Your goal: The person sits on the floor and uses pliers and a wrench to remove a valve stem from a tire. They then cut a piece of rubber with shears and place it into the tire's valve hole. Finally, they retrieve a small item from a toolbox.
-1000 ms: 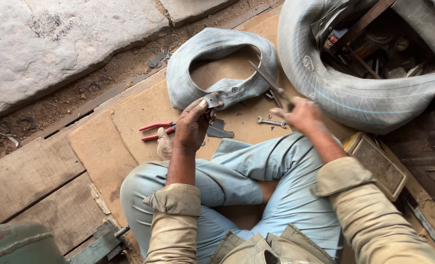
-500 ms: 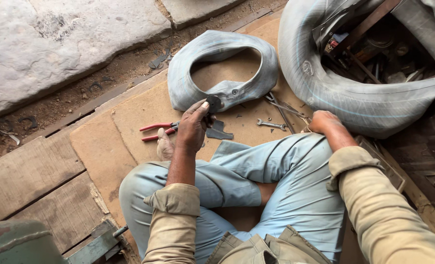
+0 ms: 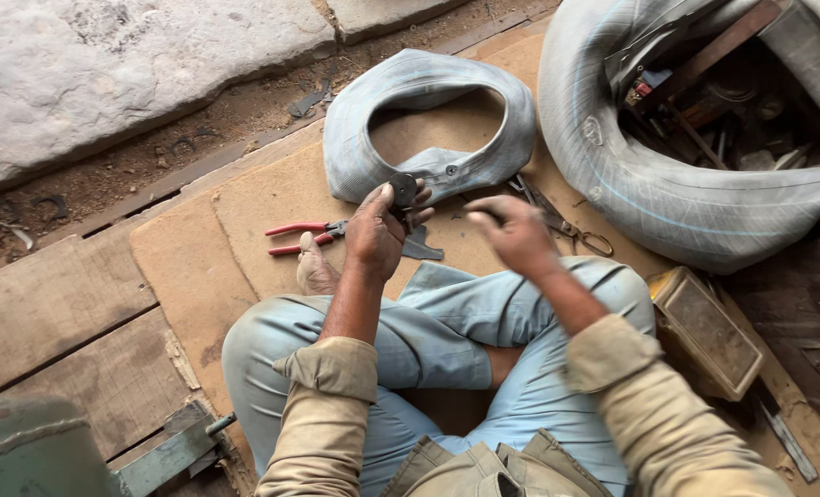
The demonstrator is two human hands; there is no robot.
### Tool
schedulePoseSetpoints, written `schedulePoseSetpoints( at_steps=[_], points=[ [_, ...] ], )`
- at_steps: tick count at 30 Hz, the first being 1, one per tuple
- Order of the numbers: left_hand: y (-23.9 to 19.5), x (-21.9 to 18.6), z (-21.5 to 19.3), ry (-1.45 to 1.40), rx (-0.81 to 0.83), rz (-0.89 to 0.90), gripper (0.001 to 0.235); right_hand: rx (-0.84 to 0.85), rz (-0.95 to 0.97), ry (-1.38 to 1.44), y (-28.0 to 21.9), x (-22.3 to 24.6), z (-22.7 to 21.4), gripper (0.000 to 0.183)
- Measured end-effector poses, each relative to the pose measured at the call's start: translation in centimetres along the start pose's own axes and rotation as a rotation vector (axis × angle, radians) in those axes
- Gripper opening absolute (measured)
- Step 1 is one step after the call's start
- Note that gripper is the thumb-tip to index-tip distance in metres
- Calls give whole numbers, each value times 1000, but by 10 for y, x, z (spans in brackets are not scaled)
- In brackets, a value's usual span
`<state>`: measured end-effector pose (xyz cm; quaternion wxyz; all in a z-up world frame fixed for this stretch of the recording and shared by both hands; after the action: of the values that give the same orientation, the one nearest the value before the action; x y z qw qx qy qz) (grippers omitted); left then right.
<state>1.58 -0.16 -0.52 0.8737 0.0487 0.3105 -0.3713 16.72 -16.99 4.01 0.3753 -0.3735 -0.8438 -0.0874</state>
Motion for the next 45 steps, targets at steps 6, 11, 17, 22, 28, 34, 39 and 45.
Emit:
schedulePoseSetpoints(
  at_steps=[6,11,17,22,28,34,39,45],
  points=[
    [0,2,-7,-75,48,13,43,-63,-35,-38,-3,69,54,34],
    [3,10,-15,-61,30,18,40,-129,-90,-94,3,65,75,30],
    [4,11,-17,-34,7,-44,38,151,216,522,18,36,68,23],
    [6,22,-23,249,-50,68,36,218,248,938,22,28,55,25],
    [4,22,-16,355,-89,92,30,101,229,842,24,26,57,22],
    [5,21,-11,383,-92,71,27,154,257,820,28,19,60,17],
    [4,19,-9,441,-108,48,21,218,257,684,31,20,62,15],
    [3,20,-8,482,-87,52,18,230,225,662,33,20,67,14]
  ],
)
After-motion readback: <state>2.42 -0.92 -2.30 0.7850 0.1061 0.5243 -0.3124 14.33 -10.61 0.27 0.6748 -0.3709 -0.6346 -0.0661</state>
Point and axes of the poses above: each hand's wrist, its own y-axis towards the middle knuckle, its own z-axis out of the palm, x = y × z, the point moved 1 cm from there along y, towards the middle knuckle, and after that the axes turned 13 degrees about z, right-handed, at the moved point
